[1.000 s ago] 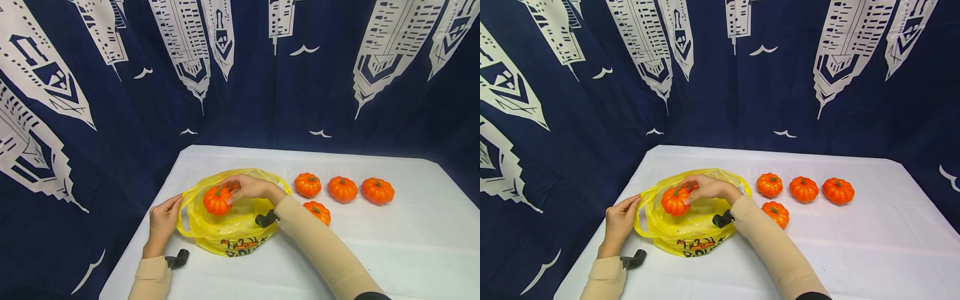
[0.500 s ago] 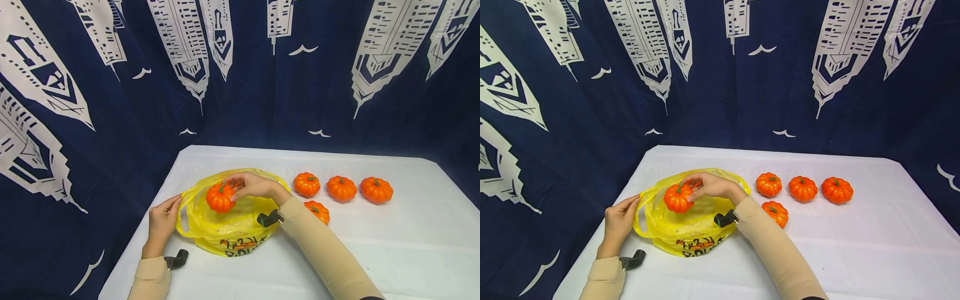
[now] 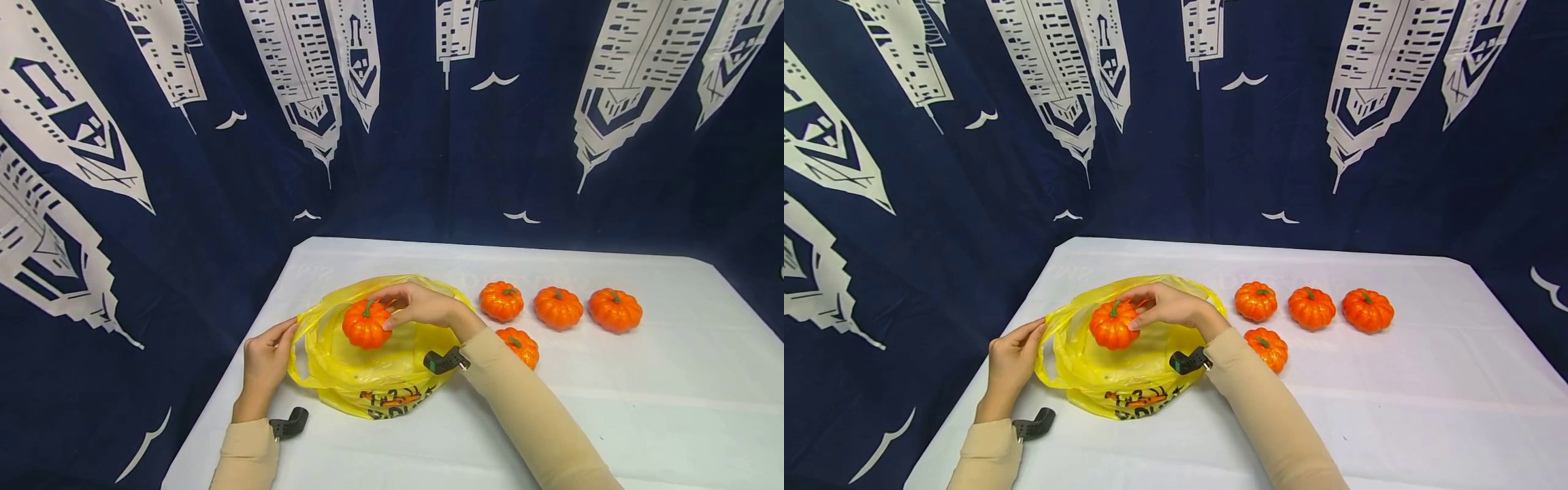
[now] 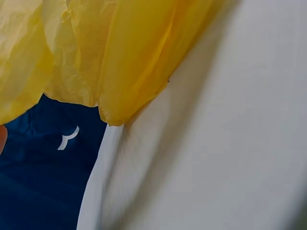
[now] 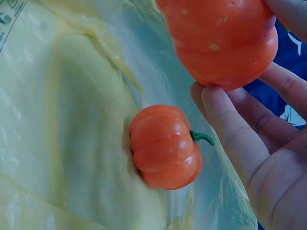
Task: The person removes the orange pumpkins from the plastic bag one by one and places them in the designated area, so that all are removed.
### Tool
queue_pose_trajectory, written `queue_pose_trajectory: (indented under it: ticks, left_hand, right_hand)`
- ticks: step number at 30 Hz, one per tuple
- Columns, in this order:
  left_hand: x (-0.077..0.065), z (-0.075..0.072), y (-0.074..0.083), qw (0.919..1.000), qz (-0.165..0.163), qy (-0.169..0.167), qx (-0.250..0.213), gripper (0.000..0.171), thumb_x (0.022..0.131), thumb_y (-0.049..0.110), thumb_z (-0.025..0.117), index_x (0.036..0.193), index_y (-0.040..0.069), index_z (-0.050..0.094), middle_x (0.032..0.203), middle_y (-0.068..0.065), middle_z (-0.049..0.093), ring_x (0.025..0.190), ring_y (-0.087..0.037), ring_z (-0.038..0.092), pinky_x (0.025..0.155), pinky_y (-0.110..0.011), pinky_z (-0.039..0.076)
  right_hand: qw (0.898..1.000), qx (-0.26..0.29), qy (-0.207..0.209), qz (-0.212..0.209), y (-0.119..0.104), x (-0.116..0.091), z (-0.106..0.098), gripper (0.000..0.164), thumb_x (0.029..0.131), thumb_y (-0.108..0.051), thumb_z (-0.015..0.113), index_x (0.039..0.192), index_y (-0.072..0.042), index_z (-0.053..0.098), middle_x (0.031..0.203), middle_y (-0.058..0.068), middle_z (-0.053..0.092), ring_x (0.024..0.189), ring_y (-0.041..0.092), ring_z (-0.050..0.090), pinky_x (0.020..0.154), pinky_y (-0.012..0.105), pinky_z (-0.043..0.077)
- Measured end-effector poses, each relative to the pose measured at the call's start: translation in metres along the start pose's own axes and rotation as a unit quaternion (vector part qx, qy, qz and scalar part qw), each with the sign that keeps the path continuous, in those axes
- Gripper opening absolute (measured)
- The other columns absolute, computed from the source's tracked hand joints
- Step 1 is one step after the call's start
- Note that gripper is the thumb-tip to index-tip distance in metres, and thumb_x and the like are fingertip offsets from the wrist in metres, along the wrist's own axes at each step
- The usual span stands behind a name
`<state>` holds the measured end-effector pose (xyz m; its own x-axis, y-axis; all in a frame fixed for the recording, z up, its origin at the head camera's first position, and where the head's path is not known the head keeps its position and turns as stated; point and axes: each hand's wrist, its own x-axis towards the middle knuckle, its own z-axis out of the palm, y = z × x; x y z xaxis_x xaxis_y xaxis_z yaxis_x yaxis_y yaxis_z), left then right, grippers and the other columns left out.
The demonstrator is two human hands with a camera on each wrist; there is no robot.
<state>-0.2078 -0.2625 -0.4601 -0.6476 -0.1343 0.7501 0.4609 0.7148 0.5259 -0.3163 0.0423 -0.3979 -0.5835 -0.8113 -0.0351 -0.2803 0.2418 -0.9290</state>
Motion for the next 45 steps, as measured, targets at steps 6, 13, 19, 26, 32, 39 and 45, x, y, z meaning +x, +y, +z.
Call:
queue_pose_trajectory:
  ticks: [6, 13, 19, 26, 32, 39, 45]
  left_hand:
    - [0.0, 0.001, 0.0, 1.0, 0.004, 0.001, 0.0, 0.017, 0.081, -0.008, 0.076, 0.098, -0.006, 0.077, 0.093, -0.021, 0.076, 0.084, -0.033, 0.074, 0.079, 0.002, 0.044]
    - [-0.001, 0.0, 0.0, 1.0, -0.003, 0.001, 0.005, 0.016, 0.082, -0.007, 0.077, 0.098, -0.006, 0.077, 0.093, -0.021, 0.076, 0.085, -0.032, 0.074, 0.08, 0.003, 0.042]
    - [-0.001, 0.0, 0.0, 1.0, -0.002, 0.0, 0.006, 0.017, 0.081, -0.007, 0.077, 0.098, -0.006, 0.077, 0.093, -0.021, 0.076, 0.085, -0.032, 0.074, 0.079, 0.003, 0.043]
    - [0.0, 0.0, 0.0, 0.9999, 0.004, 0.001, 0.01, 0.018, 0.081, -0.008, 0.077, 0.098, -0.005, 0.077, 0.092, -0.02, 0.077, 0.083, -0.033, 0.075, 0.079, 0.003, 0.043]
    - [-0.001, 0.001, -0.001, 1.0, 0.003, 0.0, 0.007, 0.018, 0.081, -0.008, 0.077, 0.099, -0.005, 0.077, 0.093, -0.02, 0.076, 0.085, -0.032, 0.074, 0.079, 0.003, 0.043]
    - [-0.001, 0.002, 0.0, 1.0, 0.001, -0.003, 0.004, 0.018, 0.081, -0.008, 0.077, 0.099, -0.006, 0.077, 0.093, -0.021, 0.076, 0.084, -0.032, 0.074, 0.079, 0.003, 0.043]
    - [-0.003, 0.001, 0.001, 0.9999, -0.01, -0.004, 0.006, 0.018, 0.082, -0.007, 0.076, 0.099, -0.005, 0.077, 0.094, -0.02, 0.077, 0.085, -0.034, 0.074, 0.079, 0.003, 0.043]
  right_hand:
    - [1.0, 0.008, 0.023, -0.004, 0.0, -0.012, -0.002, 0.057, 0.088, -0.007, 0.074, 0.142, -0.003, 0.054, 0.141, 0.016, 0.058, 0.126, 0.03, 0.057, 0.106, 0.038, 0.05]
    - [0.999, 0.008, 0.046, -0.013, 0.0, -0.027, 0.0, 0.057, 0.089, -0.011, 0.074, 0.142, -0.004, 0.054, 0.144, 0.015, 0.055, 0.13, 0.033, 0.055, 0.109, 0.043, 0.048]
    - [0.998, 0.006, 0.062, -0.009, -0.001, -0.041, 0.002, 0.06, 0.089, -0.013, 0.075, 0.144, -0.003, 0.052, 0.143, 0.015, 0.055, 0.127, 0.032, 0.056, 0.105, 0.04, 0.05]
    - [0.996, 0.029, 0.083, -0.014, 0.003, -0.055, 0.005, 0.057, 0.089, -0.01, 0.073, 0.142, -0.001, 0.054, 0.14, 0.019, 0.059, 0.124, 0.031, 0.058, 0.099, 0.028, 0.053]
    - [0.994, 0.033, 0.108, -0.003, 0.008, -0.066, 0.008, 0.055, 0.089, -0.012, 0.074, 0.14, -0.002, 0.056, 0.138, 0.017, 0.06, 0.124, 0.032, 0.056, 0.099, 0.029, 0.052]
    - [0.991, 0.045, 0.129, 0.0, 0.01, -0.077, 0.005, 0.054, 0.089, -0.016, 0.074, 0.139, -0.004, 0.057, 0.137, 0.016, 0.06, 0.124, 0.032, 0.055, 0.098, 0.031, 0.053]
    - [0.99, 0.061, 0.128, -0.002, 0.008, -0.085, 0.001, 0.056, 0.09, -0.016, 0.074, 0.14, -0.002, 0.055, 0.141, 0.019, 0.057, 0.126, 0.033, 0.054, 0.096, 0.028, 0.054]
